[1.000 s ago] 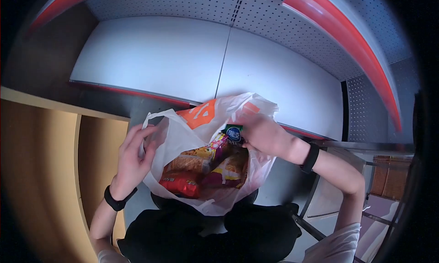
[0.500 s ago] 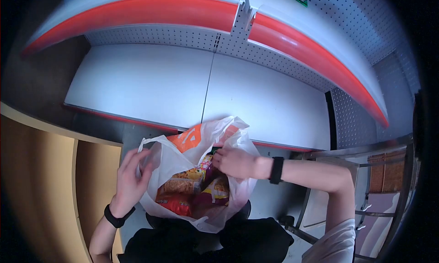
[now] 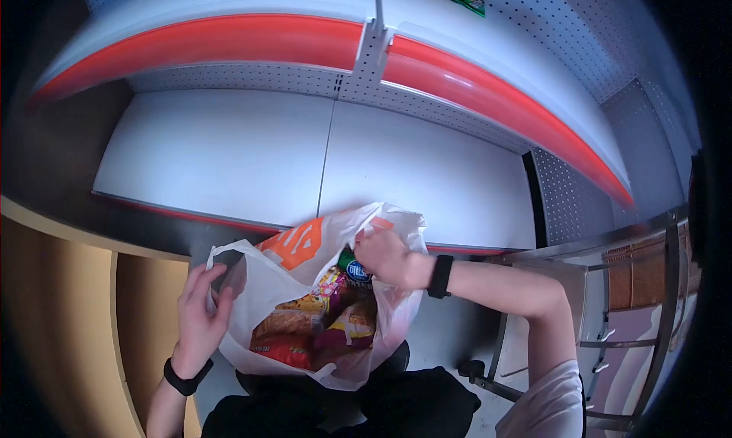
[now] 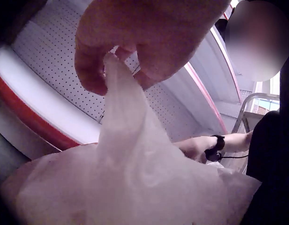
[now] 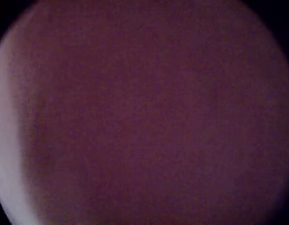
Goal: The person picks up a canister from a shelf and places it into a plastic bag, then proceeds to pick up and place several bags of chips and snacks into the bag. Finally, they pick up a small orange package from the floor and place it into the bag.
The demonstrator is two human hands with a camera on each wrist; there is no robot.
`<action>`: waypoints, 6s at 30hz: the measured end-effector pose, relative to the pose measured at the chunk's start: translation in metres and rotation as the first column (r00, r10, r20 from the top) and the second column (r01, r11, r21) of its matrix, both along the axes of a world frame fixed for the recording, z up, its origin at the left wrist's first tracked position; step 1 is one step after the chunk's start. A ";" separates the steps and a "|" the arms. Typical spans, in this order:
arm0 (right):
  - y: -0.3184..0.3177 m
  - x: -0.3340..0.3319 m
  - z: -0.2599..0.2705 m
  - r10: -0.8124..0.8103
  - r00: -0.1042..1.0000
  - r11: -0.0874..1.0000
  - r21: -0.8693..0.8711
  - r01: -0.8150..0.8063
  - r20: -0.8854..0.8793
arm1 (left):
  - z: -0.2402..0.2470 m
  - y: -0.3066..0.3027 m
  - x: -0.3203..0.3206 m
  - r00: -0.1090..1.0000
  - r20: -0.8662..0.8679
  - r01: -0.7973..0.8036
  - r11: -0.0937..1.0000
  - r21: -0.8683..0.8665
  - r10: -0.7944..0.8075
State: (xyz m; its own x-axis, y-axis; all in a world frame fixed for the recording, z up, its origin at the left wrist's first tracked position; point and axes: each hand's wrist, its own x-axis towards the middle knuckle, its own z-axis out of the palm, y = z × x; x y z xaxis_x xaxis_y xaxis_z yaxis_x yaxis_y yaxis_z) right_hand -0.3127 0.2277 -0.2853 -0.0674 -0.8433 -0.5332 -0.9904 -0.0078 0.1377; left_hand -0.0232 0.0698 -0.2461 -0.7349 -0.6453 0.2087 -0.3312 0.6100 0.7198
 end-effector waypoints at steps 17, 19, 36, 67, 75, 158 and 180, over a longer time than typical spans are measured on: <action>0.022 -0.008 0.010 -0.002 0.995 0.995 -0.100 0.012 0.102 | 0.007 0.002 0.001 0.997 0.071 -0.017 0.998 0.055 0.013; 0.029 -0.010 0.017 -0.003 0.988 0.987 -0.156 0.027 0.152 | 0.008 0.004 -0.001 0.999 0.050 -0.021 0.998 0.051 0.019; 0.057 0.028 0.175 0.080 0.989 0.968 -0.248 -0.047 0.124 | 0.060 0.023 -0.026 0.911 -0.217 0.368 0.929 0.036 -0.352; 0.009 0.060 0.219 0.053 0.366 0.782 -0.267 0.563 0.929 | 0.109 0.029 -0.041 0.796 -0.516 0.536 0.766 0.356 -0.317; 0.027 0.013 0.328 0.147 0.255 0.415 -0.294 0.861 0.956 | 0.075 0.011 -0.038 0.893 -0.174 0.450 0.842 0.296 -0.416; 0.096 0.013 0.009 0.233 0.893 0.956 -0.261 -0.136 0.386 | -0.020 0.035 -0.020 0.720 0.385 0.531 0.816 0.229 -0.577; 0.104 -0.032 0.034 0.115 0.993 0.983 -0.146 -0.110 0.028 | -0.027 0.031 -0.021 0.632 0.569 0.474 0.843 0.255 -0.527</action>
State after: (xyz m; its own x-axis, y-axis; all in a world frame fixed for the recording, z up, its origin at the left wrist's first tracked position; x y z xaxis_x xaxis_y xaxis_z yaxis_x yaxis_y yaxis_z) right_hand -0.3451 0.3316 -0.2510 0.0497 -0.9123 -0.4064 -0.9887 -0.1025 0.1092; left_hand -0.0443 0.1007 -0.2729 -0.8981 -0.1339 -0.4190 -0.3616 0.7671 0.5299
